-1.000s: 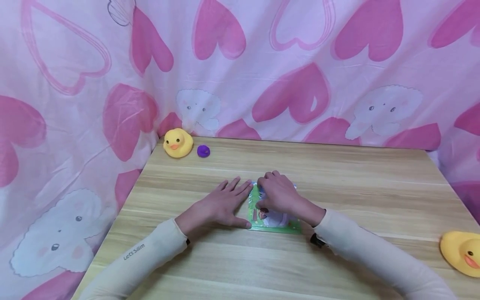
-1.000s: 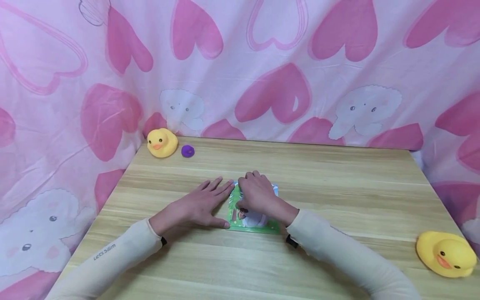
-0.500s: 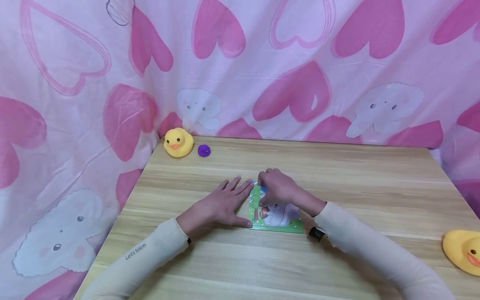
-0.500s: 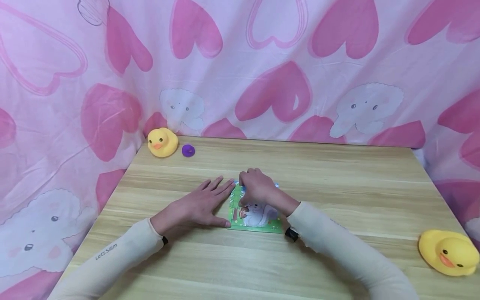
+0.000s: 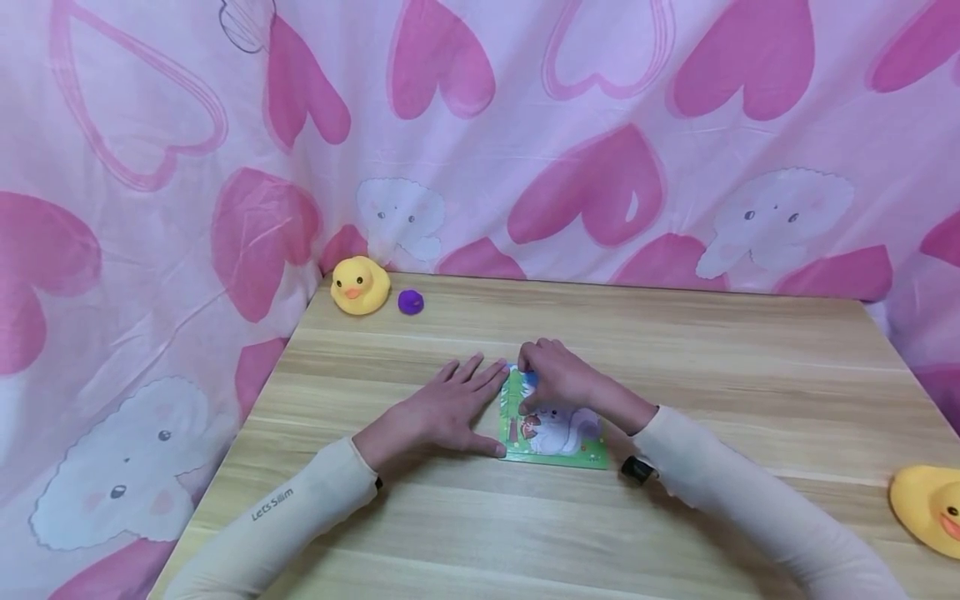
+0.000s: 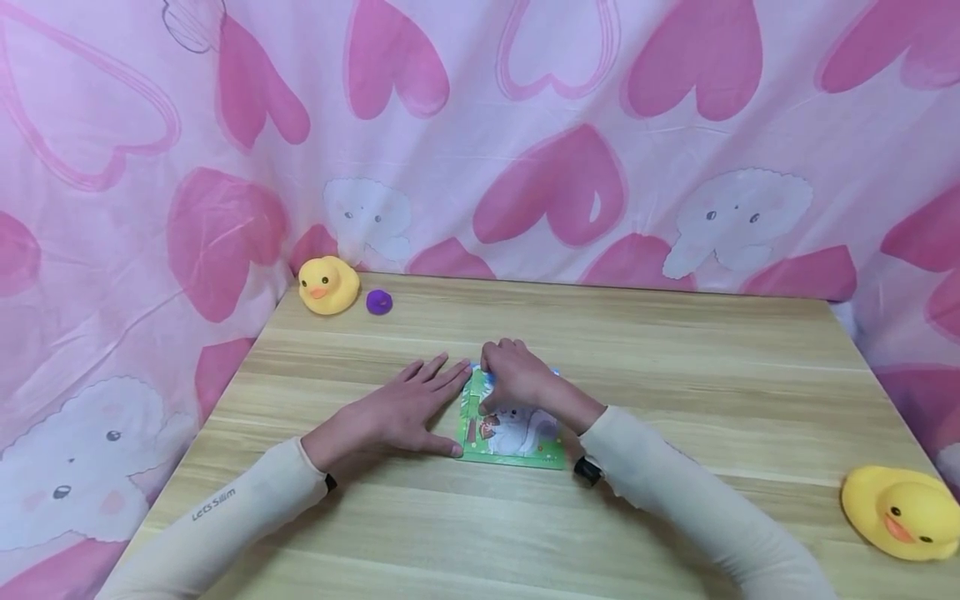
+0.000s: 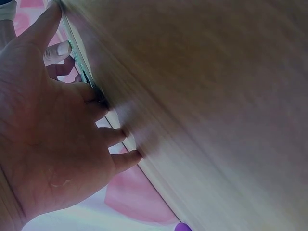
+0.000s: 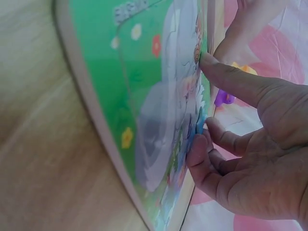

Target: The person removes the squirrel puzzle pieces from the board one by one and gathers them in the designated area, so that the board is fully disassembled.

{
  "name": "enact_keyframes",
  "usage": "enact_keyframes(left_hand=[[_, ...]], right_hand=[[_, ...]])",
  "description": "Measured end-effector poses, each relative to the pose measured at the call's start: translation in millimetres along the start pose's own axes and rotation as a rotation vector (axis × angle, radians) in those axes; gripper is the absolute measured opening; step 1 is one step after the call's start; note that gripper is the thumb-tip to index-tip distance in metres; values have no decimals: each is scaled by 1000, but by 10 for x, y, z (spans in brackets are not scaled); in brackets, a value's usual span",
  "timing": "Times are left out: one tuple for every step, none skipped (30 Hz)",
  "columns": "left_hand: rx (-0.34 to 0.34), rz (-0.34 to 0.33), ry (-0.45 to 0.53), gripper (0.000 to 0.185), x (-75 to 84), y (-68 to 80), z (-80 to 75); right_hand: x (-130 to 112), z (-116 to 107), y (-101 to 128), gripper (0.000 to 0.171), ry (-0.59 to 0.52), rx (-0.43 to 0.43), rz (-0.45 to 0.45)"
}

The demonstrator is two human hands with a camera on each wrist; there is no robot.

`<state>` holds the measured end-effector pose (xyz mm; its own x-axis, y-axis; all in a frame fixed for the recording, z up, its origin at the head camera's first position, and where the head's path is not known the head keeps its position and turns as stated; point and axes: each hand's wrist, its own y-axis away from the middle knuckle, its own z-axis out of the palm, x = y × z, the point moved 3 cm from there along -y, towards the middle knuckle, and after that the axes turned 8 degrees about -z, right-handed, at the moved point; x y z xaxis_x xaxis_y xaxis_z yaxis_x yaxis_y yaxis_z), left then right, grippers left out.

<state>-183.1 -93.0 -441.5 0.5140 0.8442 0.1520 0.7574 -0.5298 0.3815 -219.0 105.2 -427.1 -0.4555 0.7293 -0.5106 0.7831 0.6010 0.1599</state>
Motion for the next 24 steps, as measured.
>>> enact_keyframes(left_hand=[[1,0,2,119,-1,0,3],[2,1,2,119,-2,1,4],[4,2,2,119,-1,4,2],[3,3,3,119,-1,6,2],[4,4,6,119,-2,6,1],[3,4,7,119,0,9,-3],[5,6,11,119,-2,10,-5],[4,6,12,119,-2,10,-7],[4,7,12,119,-4,10,-10],[4,7,15,119,-5,9,-10],[5,6,15,120,-7,9,-11],[6,6,14,120,-9,11,-13],[7,7,13,120,-13,10,-13],[7,7,13,119,-12,13,-15],[9,8,11,119,-13,14,-15],[11,9,11,119,-14,16,-14],[12,10,11,119,-17,18,-11],[14,12,11,119,-18,19,-10],[15,13,12,120,-19,16,-5],[16,14,13,120,-18,16,-3],[16,15,14,120,-18,14,-1],[14,15,15,120,-18,14,0],[12,15,17,120,-17,11,1],[11,14,17,120,-17,8,2]], right_hand=[[3,1,1,58,-6,4,-2],[8,4,3,59,-14,9,-3],[14,6,1,59,-18,13,-9],[21,9,0,59,-26,19,-16],[27,12,0,59,-35,25,-22],[37,18,-2,59,-49,29,-25],[46,24,-2,58,-62,34,-28],[57,30,1,56,-71,41,-34],[65,33,4,55,-78,49,-43],[72,35,8,54,-87,57,-49],[80,39,10,53,-91,63,-54],[88,41,11,52,-91,70,-63],[92,38,13,51,-84,76,-78],[94,36,15,51,-78,80,-91],[95,33,15,50,-74,80,-102],[96,29,12,50,-67,76,-113],[96,25,10,50,-59,69,-124],[96,20,8,50,-51,60,-134],[94,13,8,49,-44,50,-142],[95,8,7,50,-39,38,-146],[98,3,6,50,-33,28,-152],[100,-2,5,50,-26,20,-158],[103,-7,6,50,-24,14,-159],[109,-10,7,51,-23,13,-161]])
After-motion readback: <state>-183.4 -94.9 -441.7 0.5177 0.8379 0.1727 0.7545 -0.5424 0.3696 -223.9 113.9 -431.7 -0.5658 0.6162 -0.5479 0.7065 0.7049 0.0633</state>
